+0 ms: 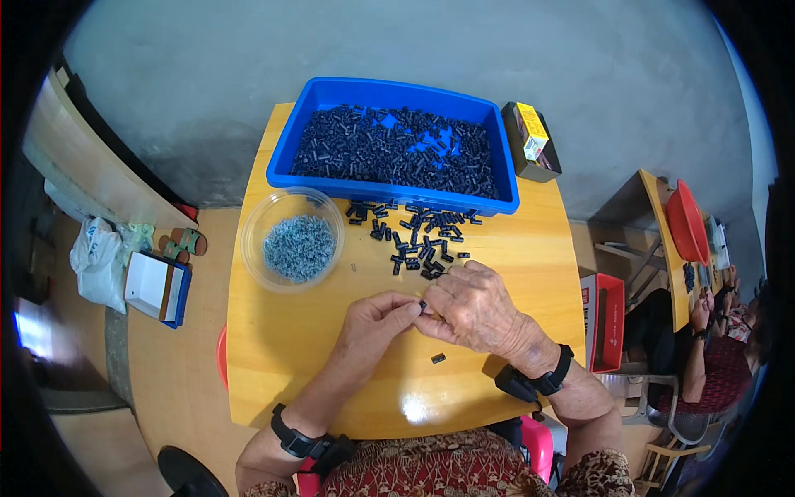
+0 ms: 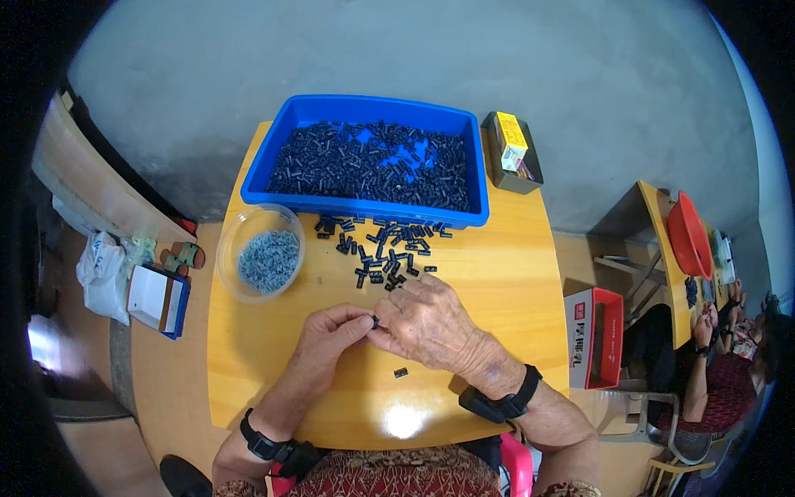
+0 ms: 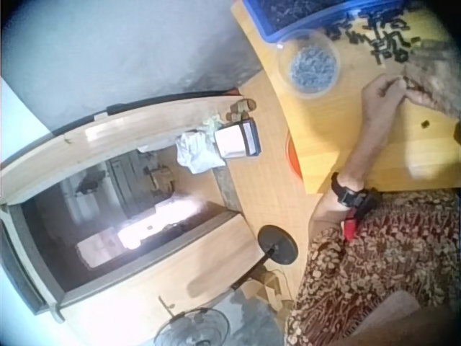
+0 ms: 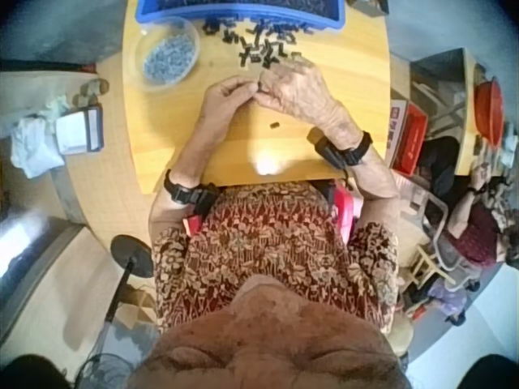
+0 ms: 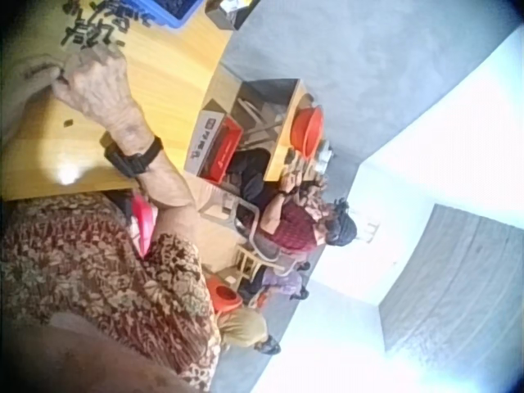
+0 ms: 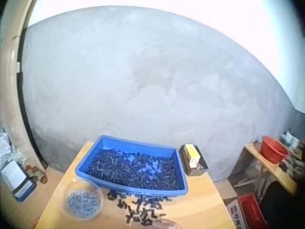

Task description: Manual assembly of small black plastic components at a workshop table.

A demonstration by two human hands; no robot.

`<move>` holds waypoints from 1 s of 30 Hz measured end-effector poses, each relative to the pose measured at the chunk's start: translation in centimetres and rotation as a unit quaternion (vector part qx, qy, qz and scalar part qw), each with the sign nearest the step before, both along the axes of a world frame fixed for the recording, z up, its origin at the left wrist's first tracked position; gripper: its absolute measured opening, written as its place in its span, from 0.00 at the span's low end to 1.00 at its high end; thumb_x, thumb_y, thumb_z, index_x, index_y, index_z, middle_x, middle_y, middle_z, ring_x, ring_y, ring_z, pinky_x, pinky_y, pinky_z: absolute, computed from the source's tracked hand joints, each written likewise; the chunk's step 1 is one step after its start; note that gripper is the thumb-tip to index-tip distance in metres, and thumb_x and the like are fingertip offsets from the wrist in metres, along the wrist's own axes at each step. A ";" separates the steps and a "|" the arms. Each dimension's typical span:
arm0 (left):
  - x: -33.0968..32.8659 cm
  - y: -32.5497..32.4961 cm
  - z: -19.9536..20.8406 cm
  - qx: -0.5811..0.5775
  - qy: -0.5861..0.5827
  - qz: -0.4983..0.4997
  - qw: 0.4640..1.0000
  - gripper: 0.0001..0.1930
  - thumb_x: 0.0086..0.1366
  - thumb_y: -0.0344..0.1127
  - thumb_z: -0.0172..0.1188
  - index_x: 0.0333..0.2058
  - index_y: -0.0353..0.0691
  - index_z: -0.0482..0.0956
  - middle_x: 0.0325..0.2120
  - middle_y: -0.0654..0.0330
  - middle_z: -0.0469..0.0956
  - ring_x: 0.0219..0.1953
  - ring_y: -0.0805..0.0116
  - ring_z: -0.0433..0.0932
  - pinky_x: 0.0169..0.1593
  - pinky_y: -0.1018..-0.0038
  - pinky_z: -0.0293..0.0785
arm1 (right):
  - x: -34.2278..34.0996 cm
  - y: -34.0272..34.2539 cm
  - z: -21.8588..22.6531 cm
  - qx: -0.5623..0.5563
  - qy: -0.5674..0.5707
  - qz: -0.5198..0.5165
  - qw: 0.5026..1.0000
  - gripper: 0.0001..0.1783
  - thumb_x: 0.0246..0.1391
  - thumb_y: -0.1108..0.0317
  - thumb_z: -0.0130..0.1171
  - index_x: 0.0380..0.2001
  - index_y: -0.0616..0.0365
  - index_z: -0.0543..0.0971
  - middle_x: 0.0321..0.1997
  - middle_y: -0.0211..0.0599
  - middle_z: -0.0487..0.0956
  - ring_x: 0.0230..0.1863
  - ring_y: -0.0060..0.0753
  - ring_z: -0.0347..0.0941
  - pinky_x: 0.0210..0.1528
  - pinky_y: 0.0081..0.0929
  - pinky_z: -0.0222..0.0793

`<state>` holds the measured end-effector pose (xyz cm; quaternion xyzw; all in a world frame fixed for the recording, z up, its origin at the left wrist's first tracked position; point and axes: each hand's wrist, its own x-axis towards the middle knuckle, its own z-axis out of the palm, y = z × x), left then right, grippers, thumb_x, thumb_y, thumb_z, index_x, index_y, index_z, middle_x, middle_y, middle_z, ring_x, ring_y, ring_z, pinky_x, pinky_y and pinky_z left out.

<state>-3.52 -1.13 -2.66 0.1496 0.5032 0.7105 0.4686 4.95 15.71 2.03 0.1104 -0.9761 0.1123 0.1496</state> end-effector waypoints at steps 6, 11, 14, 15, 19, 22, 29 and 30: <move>-0.3 -0.2 0.5 0.012 -0.050 0.002 0.999 0.09 0.68 0.33 0.57 0.41 0.34 0.80 0.37 0.60 0.82 0.40 0.76 0.77 0.48 0.79 0.72 | 0.7 -0.2 0.6 -0.030 0.022 0.001 0.999 0.14 0.48 0.59 0.65 0.21 0.55 0.74 0.19 0.33 0.71 0.24 0.38 0.71 0.32 0.36 0.69; -0.1 -0.1 0.8 -0.009 -0.071 0.021 0.997 0.10 0.68 0.33 0.57 0.44 0.34 0.78 0.36 0.58 0.82 0.39 0.73 0.79 0.47 0.78 0.73 | 2.9 -1.1 4.4 -0.517 -0.070 -0.105 0.847 0.16 0.57 0.60 0.60 0.42 0.62 0.80 0.32 0.37 0.82 0.37 0.31 0.78 0.40 0.28 0.72; -0.2 -0.7 -0.7 -0.006 -0.091 0.038 0.995 0.10 0.68 0.32 0.57 0.44 0.34 0.78 0.35 0.58 0.82 0.39 0.73 0.79 0.45 0.78 0.74 | 2.7 -3.0 9.1 -0.688 -0.062 0.085 0.718 0.18 0.63 0.59 0.52 0.44 0.63 0.80 0.36 0.40 0.82 0.38 0.34 0.79 0.42 0.28 0.74; 0.2 -0.4 -0.9 -0.001 -0.099 0.037 0.994 0.10 0.68 0.32 0.57 0.44 0.34 0.78 0.35 0.58 0.82 0.39 0.73 0.80 0.45 0.78 0.74 | 2.7 -3.9 9.9 -0.725 0.007 0.197 0.660 0.21 0.64 0.56 0.50 0.39 0.64 0.81 0.34 0.41 0.83 0.36 0.37 0.80 0.43 0.31 0.76; 0.0 -0.1 1.5 -0.035 -0.088 0.054 0.994 0.10 0.68 0.33 0.57 0.44 0.35 0.78 0.31 0.59 0.82 0.33 0.73 0.79 0.41 0.80 0.76 | 5.7 -3.0 9.8 -0.718 0.011 0.141 0.681 0.19 0.63 0.57 0.51 0.40 0.64 0.81 0.35 0.41 0.83 0.36 0.36 0.80 0.43 0.30 0.76; 0.4 0.4 2.0 -0.039 -0.089 0.048 0.994 0.10 0.67 0.33 0.58 0.44 0.36 0.78 0.32 0.60 0.82 0.34 0.74 0.80 0.40 0.81 0.76 | 7.1 -2.0 10.1 -0.699 0.008 0.107 0.707 0.18 0.63 0.59 0.53 0.41 0.64 0.81 0.36 0.41 0.83 0.37 0.36 0.80 0.43 0.30 0.76; 0.9 0.3 2.1 -0.020 -0.102 0.032 0.994 0.09 0.67 0.33 0.58 0.43 0.37 0.79 0.32 0.61 0.82 0.35 0.74 0.80 0.41 0.82 0.75 | 8.7 -1.2 10.3 -0.665 -0.028 0.071 0.743 0.15 0.60 0.63 0.56 0.42 0.65 0.80 0.38 0.41 0.82 0.38 0.34 0.80 0.44 0.29 0.75; 0.8 0.2 2.3 -0.019 -0.105 0.028 0.994 0.09 0.67 0.32 0.57 0.43 0.37 0.79 0.32 0.61 0.82 0.36 0.74 0.80 0.42 0.81 0.75 | 8.8 -1.1 10.3 -0.660 -0.035 0.065 0.748 0.15 0.60 0.63 0.57 0.43 0.65 0.80 0.38 0.41 0.82 0.38 0.34 0.80 0.44 0.29 0.75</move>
